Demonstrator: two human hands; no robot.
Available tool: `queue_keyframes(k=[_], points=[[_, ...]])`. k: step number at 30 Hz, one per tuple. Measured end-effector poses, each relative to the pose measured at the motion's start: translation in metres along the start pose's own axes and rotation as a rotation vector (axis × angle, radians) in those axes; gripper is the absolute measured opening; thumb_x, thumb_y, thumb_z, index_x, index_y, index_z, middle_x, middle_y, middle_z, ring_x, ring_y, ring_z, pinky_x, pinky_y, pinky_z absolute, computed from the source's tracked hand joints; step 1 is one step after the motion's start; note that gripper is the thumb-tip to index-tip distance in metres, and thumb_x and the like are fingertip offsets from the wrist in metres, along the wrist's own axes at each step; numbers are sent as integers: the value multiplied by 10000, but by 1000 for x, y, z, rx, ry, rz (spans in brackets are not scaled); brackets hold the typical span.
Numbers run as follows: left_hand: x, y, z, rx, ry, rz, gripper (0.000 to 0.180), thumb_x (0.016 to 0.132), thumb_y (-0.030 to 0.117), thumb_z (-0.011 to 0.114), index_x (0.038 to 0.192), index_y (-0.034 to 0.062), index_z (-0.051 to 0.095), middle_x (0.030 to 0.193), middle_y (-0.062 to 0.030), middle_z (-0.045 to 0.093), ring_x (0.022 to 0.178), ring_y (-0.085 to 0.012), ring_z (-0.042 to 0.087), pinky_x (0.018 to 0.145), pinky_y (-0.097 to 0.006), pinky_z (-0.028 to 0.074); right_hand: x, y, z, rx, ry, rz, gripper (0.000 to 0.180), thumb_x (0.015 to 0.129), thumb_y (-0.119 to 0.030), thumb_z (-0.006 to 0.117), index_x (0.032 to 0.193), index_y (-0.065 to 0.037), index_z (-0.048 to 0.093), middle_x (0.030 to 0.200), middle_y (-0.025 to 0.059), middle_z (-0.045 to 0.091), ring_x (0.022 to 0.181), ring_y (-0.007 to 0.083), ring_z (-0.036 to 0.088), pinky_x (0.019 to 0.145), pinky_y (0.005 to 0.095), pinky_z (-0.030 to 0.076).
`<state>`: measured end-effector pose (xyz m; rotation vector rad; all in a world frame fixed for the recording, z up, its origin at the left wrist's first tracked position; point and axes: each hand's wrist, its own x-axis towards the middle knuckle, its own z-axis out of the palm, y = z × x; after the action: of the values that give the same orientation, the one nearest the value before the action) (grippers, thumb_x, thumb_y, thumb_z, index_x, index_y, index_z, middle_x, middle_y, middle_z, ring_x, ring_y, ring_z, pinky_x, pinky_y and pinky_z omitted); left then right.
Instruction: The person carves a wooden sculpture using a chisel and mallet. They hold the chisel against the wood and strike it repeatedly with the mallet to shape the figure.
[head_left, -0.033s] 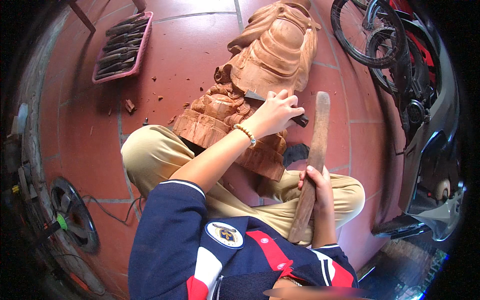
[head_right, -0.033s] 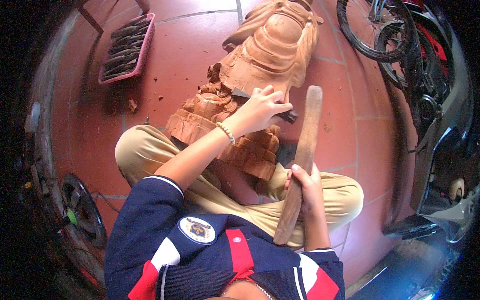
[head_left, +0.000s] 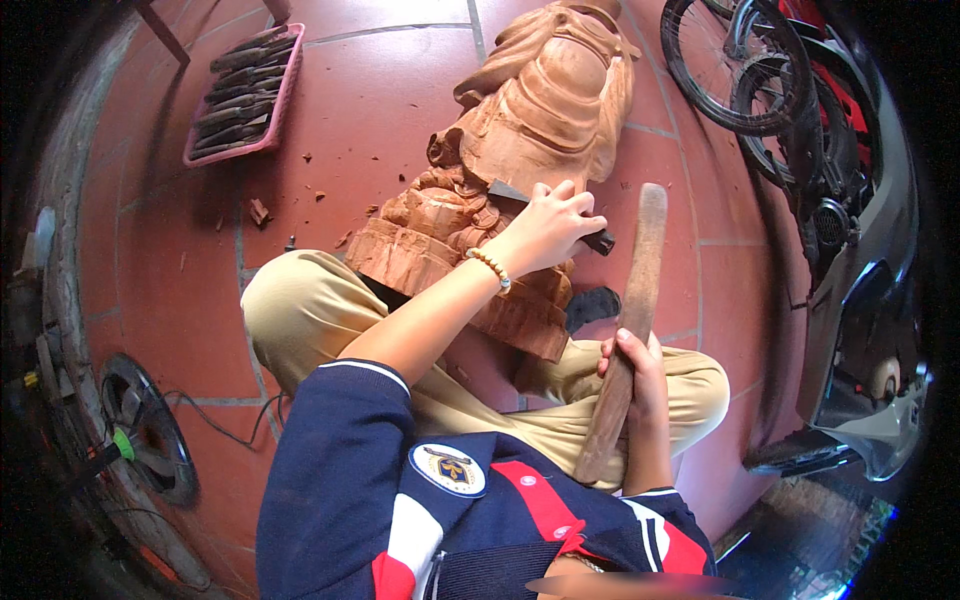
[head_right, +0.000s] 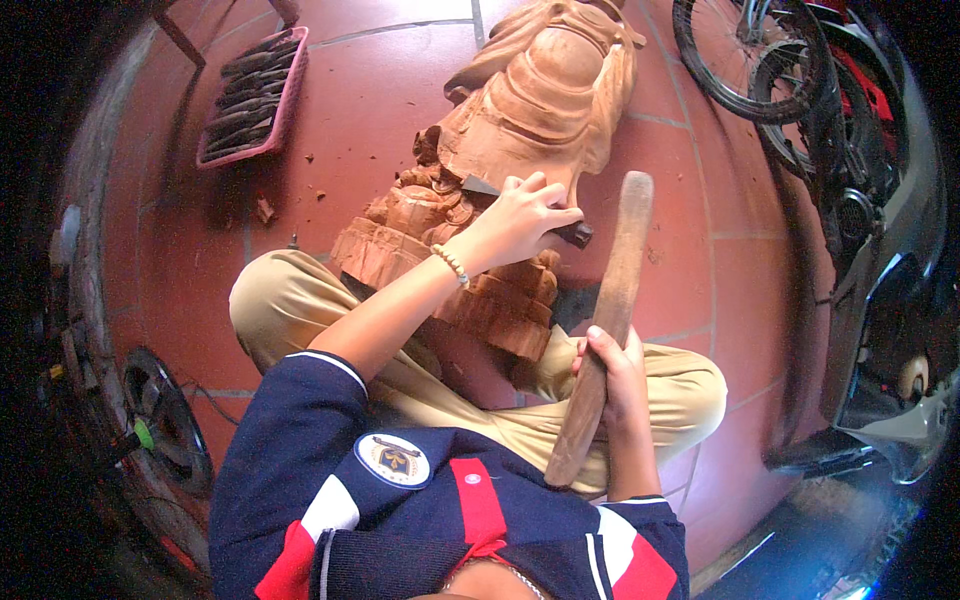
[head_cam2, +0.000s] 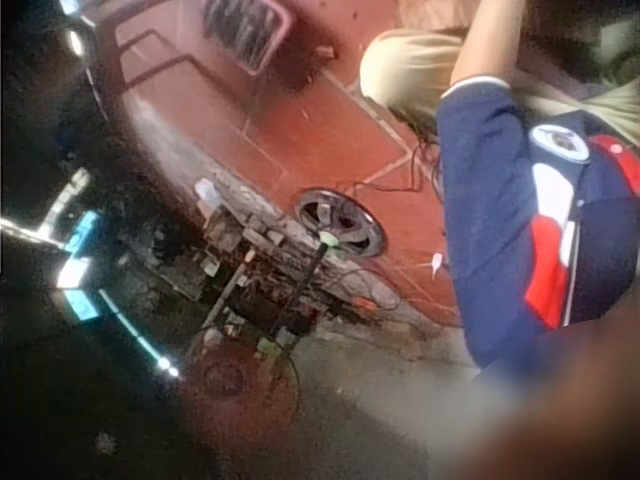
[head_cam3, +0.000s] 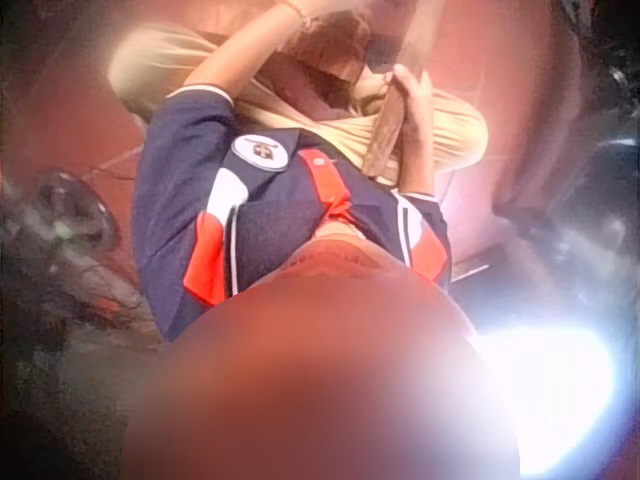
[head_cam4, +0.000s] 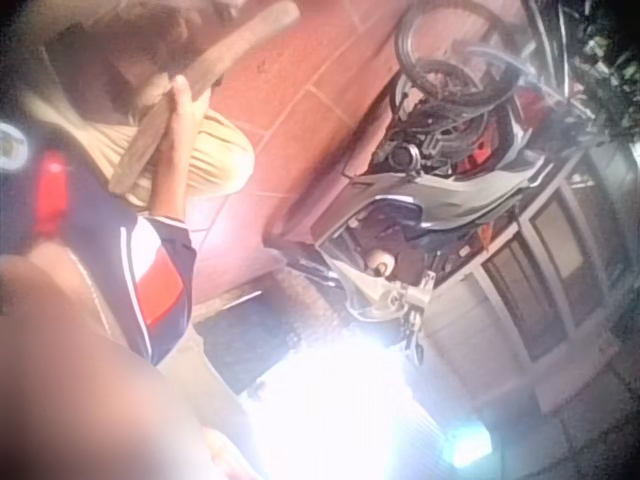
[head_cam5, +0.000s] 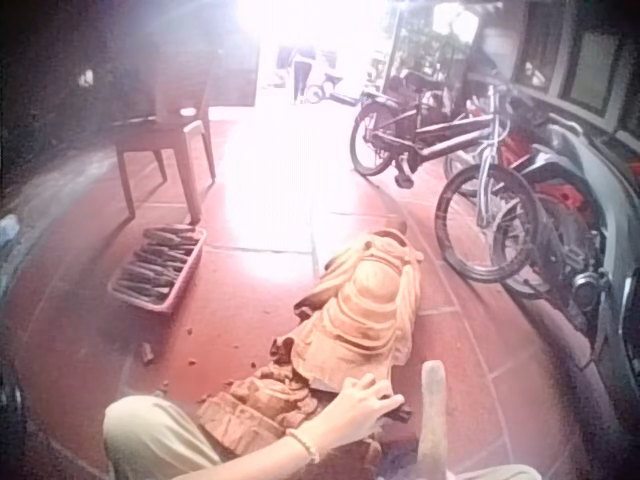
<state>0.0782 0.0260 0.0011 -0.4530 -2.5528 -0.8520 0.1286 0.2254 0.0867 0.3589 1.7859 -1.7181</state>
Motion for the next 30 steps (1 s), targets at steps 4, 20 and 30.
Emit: queue_keyframes(k=[4,20,30], points=[[2,-3,-2,42,-28,6,374,596,165,670,958,160,578,881,-21,483,887,-208,443,687,-370,373,9,-1,-5,189,153,-27,191,780,-163,539,851,-46,406,634,73,497,496,153,508,457,265,451],[5,-6,0,11,-2,-68,348,600,166,672,936,185,586,819,-11,473,836,-206,436,680,-370,319,13,0,-15,304,107,90,239,759,-171,564,907,-46,424,629,76,511,490,163,522,445,274,457],[2,-13,1,33,28,-55,348,587,138,666,923,173,581,805,-10,470,823,-198,444,685,-362,305,7,-1,4,168,30,128,323,754,-189,550,994,-28,404,654,87,519,490,163,513,457,259,448]])
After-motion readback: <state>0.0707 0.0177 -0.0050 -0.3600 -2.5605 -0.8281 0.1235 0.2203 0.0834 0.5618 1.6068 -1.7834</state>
